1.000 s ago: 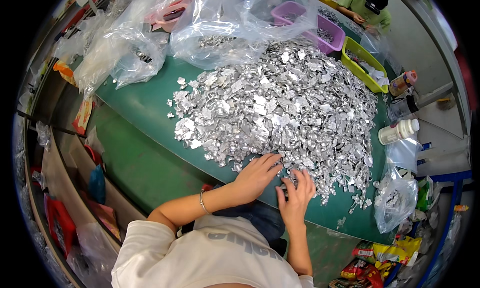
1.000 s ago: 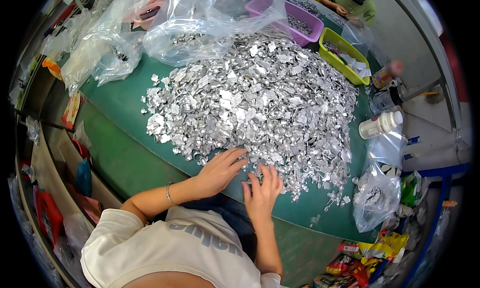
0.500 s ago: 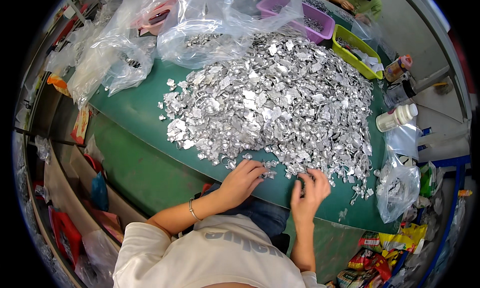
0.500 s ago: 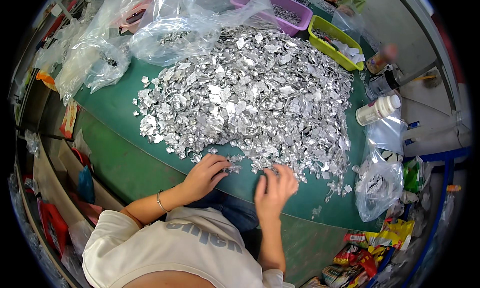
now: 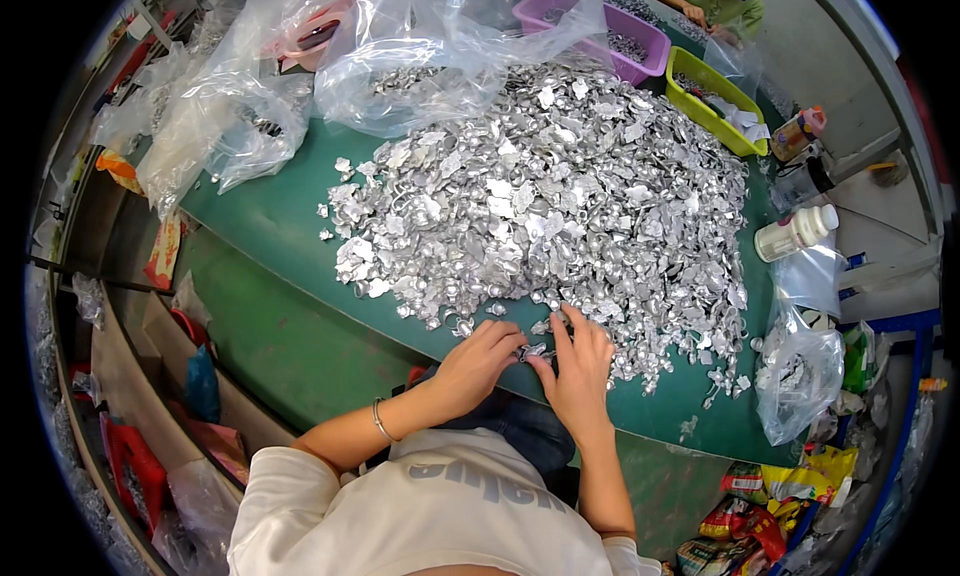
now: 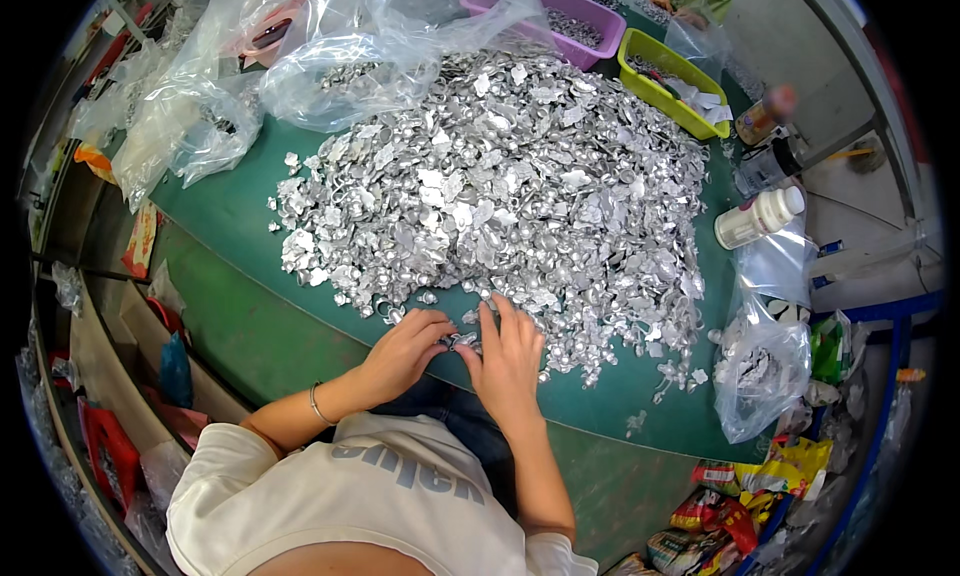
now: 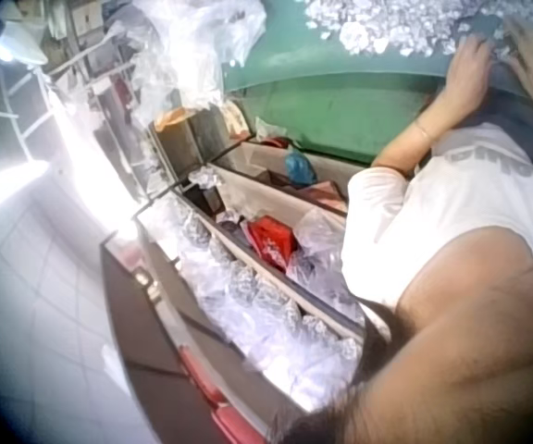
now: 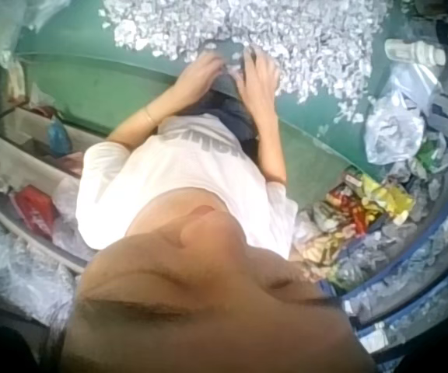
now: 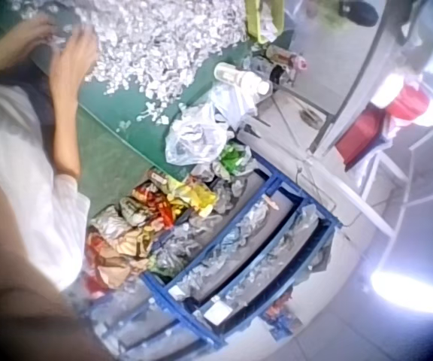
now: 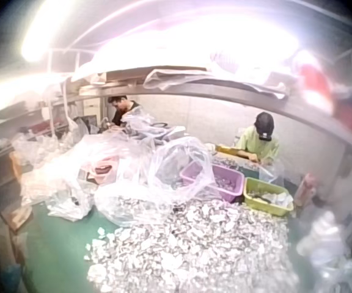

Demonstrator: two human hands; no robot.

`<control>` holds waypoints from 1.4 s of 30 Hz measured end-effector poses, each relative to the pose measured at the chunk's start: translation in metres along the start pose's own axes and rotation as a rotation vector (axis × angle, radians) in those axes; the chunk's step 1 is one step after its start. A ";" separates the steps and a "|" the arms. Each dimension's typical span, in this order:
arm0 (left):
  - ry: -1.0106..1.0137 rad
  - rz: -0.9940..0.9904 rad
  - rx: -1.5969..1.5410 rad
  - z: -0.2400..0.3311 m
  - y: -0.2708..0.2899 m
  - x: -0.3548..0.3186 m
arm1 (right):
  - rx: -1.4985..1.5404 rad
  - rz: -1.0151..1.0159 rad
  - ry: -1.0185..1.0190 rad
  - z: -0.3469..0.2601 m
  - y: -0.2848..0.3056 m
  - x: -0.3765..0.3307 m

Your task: The person picks through a pile of small metal parts on a green table by hand, gathering specific pieces into their palm and then placing them into a plastic bag.

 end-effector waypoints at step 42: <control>-0.089 -0.150 0.039 0.023 -0.026 0.008 | -0.144 0.441 -0.218 0.055 0.077 -0.028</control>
Point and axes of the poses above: each hand's wrist, its own x-axis towards the middle knuckle, its own y-axis out of the back of the hand, z = x × y, the point moved 10 cm from there along x, towards the middle knuckle, and after that the axes turned 7 degrees about y, right-handed, at the moved point
